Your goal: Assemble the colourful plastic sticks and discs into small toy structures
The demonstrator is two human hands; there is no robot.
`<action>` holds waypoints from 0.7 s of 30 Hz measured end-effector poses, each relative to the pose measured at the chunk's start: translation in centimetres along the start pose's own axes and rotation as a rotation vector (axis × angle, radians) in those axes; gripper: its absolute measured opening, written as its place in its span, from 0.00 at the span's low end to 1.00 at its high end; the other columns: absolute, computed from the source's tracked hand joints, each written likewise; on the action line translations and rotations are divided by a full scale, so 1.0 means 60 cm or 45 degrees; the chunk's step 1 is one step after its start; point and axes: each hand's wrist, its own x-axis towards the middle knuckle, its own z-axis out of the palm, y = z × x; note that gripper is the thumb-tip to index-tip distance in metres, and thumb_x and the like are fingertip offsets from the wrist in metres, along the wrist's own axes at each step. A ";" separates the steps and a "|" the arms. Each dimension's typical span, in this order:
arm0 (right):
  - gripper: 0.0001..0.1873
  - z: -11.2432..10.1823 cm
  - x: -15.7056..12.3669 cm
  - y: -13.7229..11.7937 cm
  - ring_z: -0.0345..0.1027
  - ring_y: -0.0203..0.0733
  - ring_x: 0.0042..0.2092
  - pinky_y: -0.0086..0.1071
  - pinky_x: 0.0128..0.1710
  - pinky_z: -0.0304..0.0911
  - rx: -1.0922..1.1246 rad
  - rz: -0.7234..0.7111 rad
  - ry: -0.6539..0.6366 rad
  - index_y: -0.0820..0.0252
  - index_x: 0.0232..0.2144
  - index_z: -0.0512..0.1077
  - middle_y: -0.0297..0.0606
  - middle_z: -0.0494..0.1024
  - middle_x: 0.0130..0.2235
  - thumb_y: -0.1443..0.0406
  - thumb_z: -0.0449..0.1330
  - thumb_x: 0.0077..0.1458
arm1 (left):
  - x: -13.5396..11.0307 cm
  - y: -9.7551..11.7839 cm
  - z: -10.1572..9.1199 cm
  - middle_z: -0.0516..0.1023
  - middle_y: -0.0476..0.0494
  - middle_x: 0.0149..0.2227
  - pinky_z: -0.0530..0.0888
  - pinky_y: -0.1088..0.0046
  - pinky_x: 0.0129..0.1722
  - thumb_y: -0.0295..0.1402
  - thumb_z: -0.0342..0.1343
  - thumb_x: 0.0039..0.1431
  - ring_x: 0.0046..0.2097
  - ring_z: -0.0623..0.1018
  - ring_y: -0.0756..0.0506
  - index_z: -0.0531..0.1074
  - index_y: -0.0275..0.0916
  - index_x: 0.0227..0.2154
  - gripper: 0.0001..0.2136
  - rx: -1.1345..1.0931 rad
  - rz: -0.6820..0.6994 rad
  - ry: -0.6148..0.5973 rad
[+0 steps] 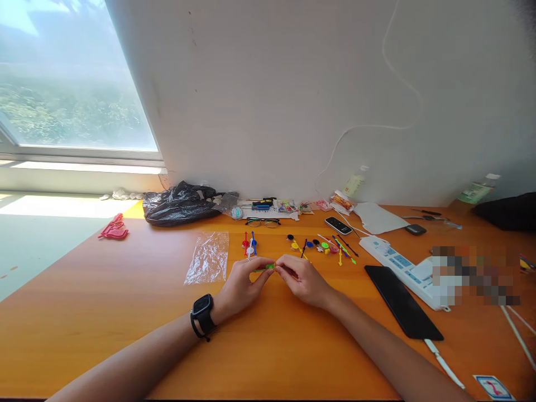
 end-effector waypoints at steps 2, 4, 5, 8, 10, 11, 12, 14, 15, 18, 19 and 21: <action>0.15 -0.003 0.003 0.009 0.60 0.40 0.30 0.33 0.31 0.54 0.095 0.102 -0.088 0.56 0.32 0.72 0.33 0.70 0.29 0.57 0.55 0.70 | -0.002 -0.006 0.001 0.85 0.41 0.45 0.79 0.67 0.48 0.34 0.58 0.68 0.45 0.84 0.43 0.79 0.41 0.49 0.10 0.049 -0.010 -0.092; 0.16 -0.005 0.006 0.022 0.60 0.38 0.30 0.32 0.31 0.53 0.181 0.189 -0.179 0.57 0.31 0.73 0.32 0.71 0.28 0.56 0.56 0.69 | -0.004 -0.011 0.002 0.83 0.39 0.50 0.78 0.63 0.51 0.32 0.62 0.64 0.50 0.82 0.40 0.77 0.41 0.51 0.14 0.151 0.031 -0.181; 0.16 -0.006 0.008 0.028 0.60 0.38 0.30 0.32 0.31 0.54 0.207 0.222 -0.193 0.58 0.31 0.74 0.32 0.71 0.29 0.56 0.57 0.68 | -0.005 -0.014 0.002 0.82 0.38 0.52 0.77 0.60 0.53 0.32 0.63 0.62 0.52 0.80 0.38 0.76 0.41 0.53 0.16 0.206 0.061 -0.199; 0.16 -0.008 0.011 0.041 0.63 0.39 0.32 0.32 0.32 0.57 0.155 0.242 -0.114 0.59 0.32 0.76 0.34 0.74 0.31 0.55 0.58 0.67 | -0.004 -0.016 -0.001 0.80 0.36 0.53 0.75 0.56 0.56 0.31 0.63 0.60 0.54 0.78 0.37 0.74 0.41 0.55 0.20 0.331 0.146 -0.131; 0.15 -0.010 0.011 0.045 0.64 0.39 0.33 0.32 0.33 0.58 0.047 0.210 -0.040 0.59 0.33 0.78 0.36 0.75 0.33 0.56 0.59 0.67 | -0.004 -0.012 -0.003 0.80 0.36 0.49 0.75 0.57 0.54 0.31 0.61 0.62 0.52 0.78 0.38 0.74 0.41 0.53 0.16 0.381 0.184 -0.089; 0.14 -0.012 0.011 0.046 0.65 0.40 0.33 0.33 0.34 0.59 -0.003 0.192 -0.020 0.58 0.34 0.78 0.37 0.76 0.34 0.56 0.60 0.67 | -0.004 -0.009 -0.004 0.81 0.37 0.46 0.76 0.59 0.52 0.31 0.59 0.64 0.49 0.79 0.39 0.76 0.41 0.50 0.12 0.410 0.191 -0.093; 0.14 -0.012 0.010 0.047 0.65 0.40 0.34 0.33 0.34 0.59 -0.038 0.179 -0.010 0.58 0.34 0.78 0.37 0.76 0.34 0.57 0.60 0.67 | -0.004 -0.006 -0.004 0.81 0.39 0.43 0.76 0.62 0.48 0.31 0.58 0.65 0.45 0.79 0.40 0.77 0.41 0.47 0.09 0.444 0.188 -0.122; 0.12 -0.013 0.009 0.047 0.65 0.40 0.33 0.33 0.34 0.60 -0.063 0.173 0.002 0.57 0.36 0.78 0.37 0.76 0.35 0.57 0.60 0.67 | -0.007 -0.002 -0.003 0.81 0.42 0.35 0.74 0.68 0.38 0.31 0.55 0.67 0.37 0.79 0.43 0.78 0.42 0.40 0.07 0.530 0.157 -0.228; 0.11 -0.012 0.009 0.046 0.65 0.39 0.33 0.33 0.34 0.60 -0.061 0.175 0.012 0.57 0.37 0.78 0.37 0.76 0.35 0.58 0.61 0.67 | -0.009 -0.001 -0.002 0.80 0.43 0.33 0.72 0.69 0.35 0.31 0.55 0.67 0.34 0.79 0.44 0.79 0.42 0.39 0.07 0.577 0.138 -0.288; 0.09 -0.005 0.008 0.044 0.66 0.40 0.33 0.33 0.35 0.61 -0.017 0.151 0.070 0.56 0.40 0.79 0.37 0.77 0.36 0.59 0.61 0.67 | -0.013 -0.003 0.004 0.81 0.43 0.34 0.67 0.71 0.30 0.32 0.55 0.66 0.32 0.79 0.44 0.78 0.43 0.42 0.08 0.692 0.075 -0.363; 0.09 -0.003 0.008 0.042 0.67 0.40 0.34 0.33 0.35 0.61 0.000 0.125 0.076 0.56 0.40 0.79 0.38 0.77 0.37 0.59 0.60 0.67 | -0.014 -0.004 0.006 0.82 0.43 0.35 0.66 0.71 0.30 0.33 0.55 0.66 0.32 0.79 0.43 0.78 0.43 0.46 0.09 0.722 0.045 -0.344; 0.10 0.003 0.008 0.041 0.67 0.40 0.35 0.33 0.36 0.61 0.026 0.069 0.064 0.55 0.40 0.80 0.38 0.77 0.38 0.60 0.59 0.69 | -0.014 -0.005 0.007 0.83 0.41 0.37 0.65 0.70 0.30 0.35 0.55 0.66 0.33 0.80 0.42 0.75 0.43 0.53 0.14 0.767 -0.013 -0.313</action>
